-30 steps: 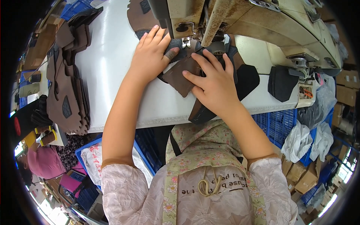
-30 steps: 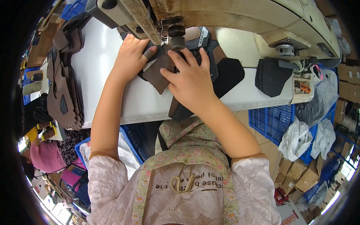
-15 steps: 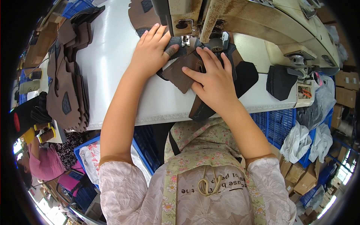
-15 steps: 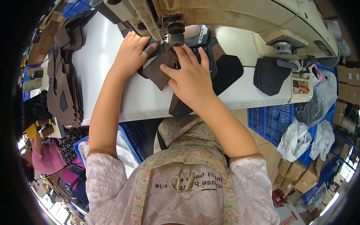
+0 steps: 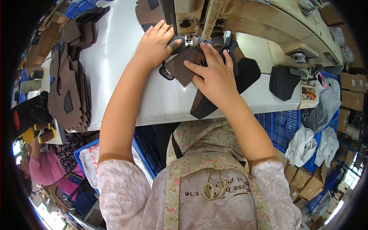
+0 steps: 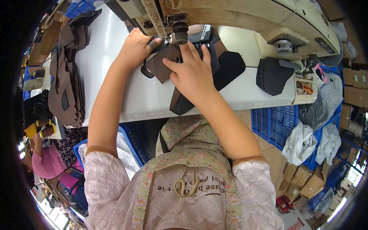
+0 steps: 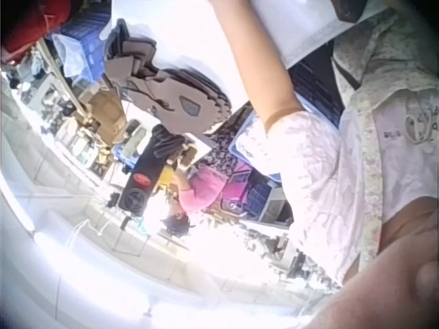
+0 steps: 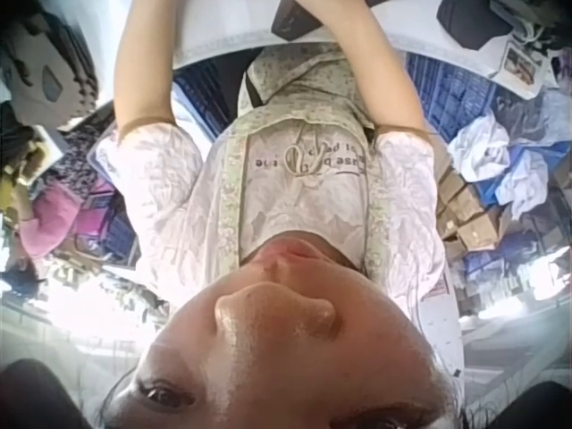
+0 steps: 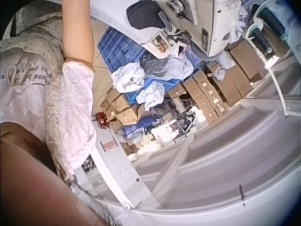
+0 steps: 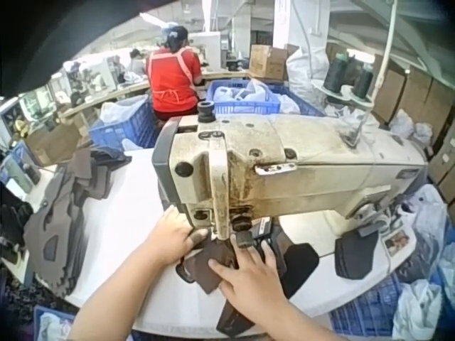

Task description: Sewing together components of a shoe upper using an industrial sewing machine.

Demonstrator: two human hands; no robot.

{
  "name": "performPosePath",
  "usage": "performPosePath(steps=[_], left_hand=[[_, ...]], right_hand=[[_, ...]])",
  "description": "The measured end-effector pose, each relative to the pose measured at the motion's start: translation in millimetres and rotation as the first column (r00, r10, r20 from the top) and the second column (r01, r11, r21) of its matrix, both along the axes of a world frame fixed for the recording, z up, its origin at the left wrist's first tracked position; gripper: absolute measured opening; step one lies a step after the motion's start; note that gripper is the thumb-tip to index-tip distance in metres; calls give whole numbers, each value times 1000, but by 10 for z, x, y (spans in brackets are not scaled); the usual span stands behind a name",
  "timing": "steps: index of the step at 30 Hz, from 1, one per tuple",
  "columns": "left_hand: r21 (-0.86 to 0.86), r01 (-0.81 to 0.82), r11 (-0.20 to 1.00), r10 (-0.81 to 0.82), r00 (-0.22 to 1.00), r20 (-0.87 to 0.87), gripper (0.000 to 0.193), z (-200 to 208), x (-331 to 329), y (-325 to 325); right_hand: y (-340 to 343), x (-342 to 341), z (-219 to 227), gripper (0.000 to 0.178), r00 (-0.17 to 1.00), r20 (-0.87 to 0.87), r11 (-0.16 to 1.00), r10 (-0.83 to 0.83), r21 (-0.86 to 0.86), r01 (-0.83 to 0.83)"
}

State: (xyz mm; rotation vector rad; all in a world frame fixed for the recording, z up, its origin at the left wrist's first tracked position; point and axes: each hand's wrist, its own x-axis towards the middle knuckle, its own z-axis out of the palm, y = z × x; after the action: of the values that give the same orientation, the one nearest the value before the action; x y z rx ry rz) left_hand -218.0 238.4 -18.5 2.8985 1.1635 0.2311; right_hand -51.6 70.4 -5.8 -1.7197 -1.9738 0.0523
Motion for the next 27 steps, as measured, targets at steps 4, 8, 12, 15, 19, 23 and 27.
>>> performPosePath(steps=[4, 8, 12, 15, 19, 23, 27], left_hand=[[9, 3, 1000, -3, 1000, -26, 51, 14, 20, 56], [-39, 21, 999, -21, 1000, -14, 51, 35, 26, 107], [-79, 14, 997, -16, 999, -28, 51, 59, 46, 144], [-114, 27, 993, -29, 999, -15, 51, 51, 44, 181], [-130, 33, 991, -34, 999, -4, 49, 21, 26, 222], [-137, 36, 990, -39, 999, -18, 47, 42, 50, 202], [-142, 52, 988, -55, 998, -18, 44, 19, 39, 228]], right_hand=[[38, -5, -10, 35, 1000, 0, 1000, -5, 3, 5], [65, -19, -7, 39, 999, 17, 999, -29, -41, 30], [94, -20, -44, 39, 999, 1, 998, -43, -34, 43], [108, -19, -57, 39, 999, -10, 999, -41, -25, 41], [119, -32, -91, 39, 999, -13, 999, -43, -17, 42], [121, -16, -93, 36, 998, -65, 1000, -27, -2, 27], [122, -11, -87, 36, 997, -76, 1000, -23, -3, 23]])
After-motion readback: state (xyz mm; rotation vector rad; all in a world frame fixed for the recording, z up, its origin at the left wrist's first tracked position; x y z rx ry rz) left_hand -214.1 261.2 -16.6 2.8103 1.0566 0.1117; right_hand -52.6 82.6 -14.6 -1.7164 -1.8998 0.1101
